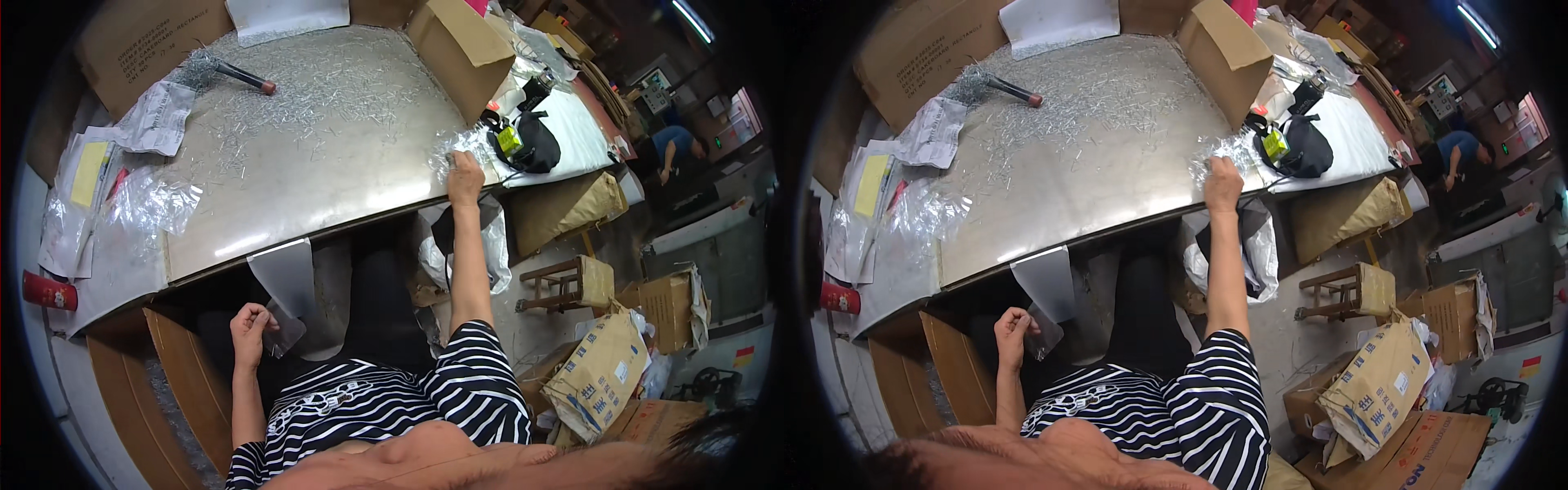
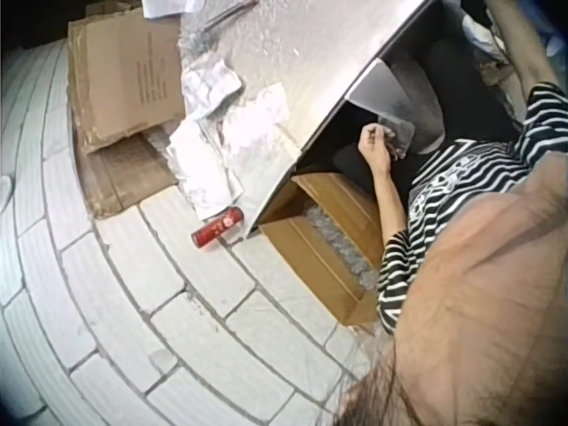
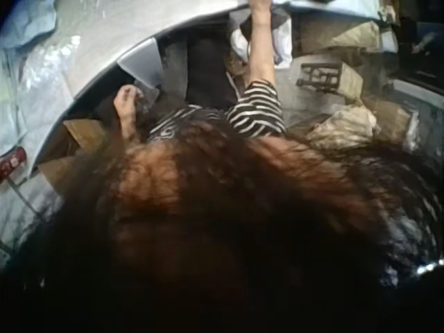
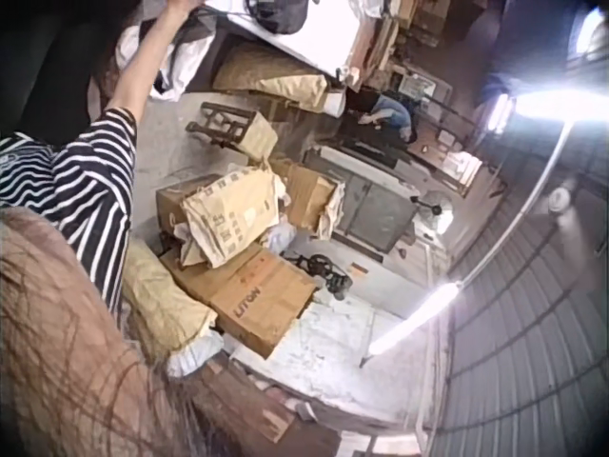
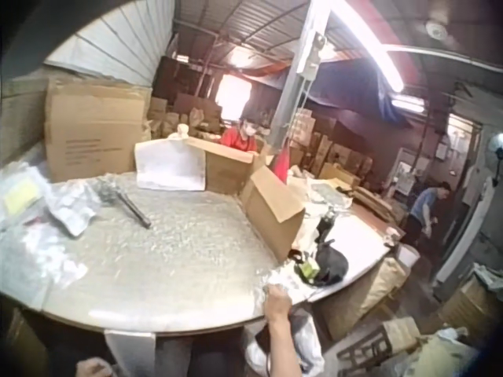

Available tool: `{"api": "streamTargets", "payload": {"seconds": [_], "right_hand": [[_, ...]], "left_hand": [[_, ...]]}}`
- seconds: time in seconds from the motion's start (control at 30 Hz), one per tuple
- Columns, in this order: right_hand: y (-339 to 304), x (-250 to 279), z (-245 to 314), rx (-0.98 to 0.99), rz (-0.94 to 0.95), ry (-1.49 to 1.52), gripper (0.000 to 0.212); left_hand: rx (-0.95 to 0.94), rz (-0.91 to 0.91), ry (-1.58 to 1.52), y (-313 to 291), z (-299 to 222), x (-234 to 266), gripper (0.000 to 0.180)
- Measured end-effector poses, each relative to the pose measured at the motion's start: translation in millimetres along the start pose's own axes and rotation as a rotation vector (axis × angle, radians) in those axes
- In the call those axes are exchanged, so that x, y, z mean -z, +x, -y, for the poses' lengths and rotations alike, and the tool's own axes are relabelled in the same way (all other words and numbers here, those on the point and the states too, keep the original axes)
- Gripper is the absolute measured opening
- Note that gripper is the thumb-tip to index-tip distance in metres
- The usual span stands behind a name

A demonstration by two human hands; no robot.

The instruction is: Sorting small metal components into plastic bags and placing them into a shipping box.

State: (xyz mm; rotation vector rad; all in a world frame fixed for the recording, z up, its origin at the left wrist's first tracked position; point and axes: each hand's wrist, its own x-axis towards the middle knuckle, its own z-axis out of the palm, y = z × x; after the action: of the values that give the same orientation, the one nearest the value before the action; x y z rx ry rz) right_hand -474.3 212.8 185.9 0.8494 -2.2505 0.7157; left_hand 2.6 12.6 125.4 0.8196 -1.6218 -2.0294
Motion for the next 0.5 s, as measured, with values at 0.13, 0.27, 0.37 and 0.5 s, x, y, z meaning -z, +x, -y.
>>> {"api": "streamTargets", "payload": {"seconds": [0.13, 0.27, 0.37, 0.5], "right_hand": [[17, -12, -24, -0.033, 0.070, -0.211, 0.018], [50, -31, 17, -0.027, 0.015, -0.186, 0.035], [99, -74, 33, 0.067, 0.074, 0.118, 0.037], [142, -180, -19, -0.293, 0.163, 0.027, 0.045]], "left_hand": [[-0.072, -0.076, 0.061, 9, -4, 4, 0.007], [-0.147, -0.157, 0.144, 14, -14, 12, 0.009], [-0.149, -0.142, 0.163, 16, -17, 10, 0.009], [-0.119, -0.115, 0.211, 15, -30, 3, 0.012]]}}
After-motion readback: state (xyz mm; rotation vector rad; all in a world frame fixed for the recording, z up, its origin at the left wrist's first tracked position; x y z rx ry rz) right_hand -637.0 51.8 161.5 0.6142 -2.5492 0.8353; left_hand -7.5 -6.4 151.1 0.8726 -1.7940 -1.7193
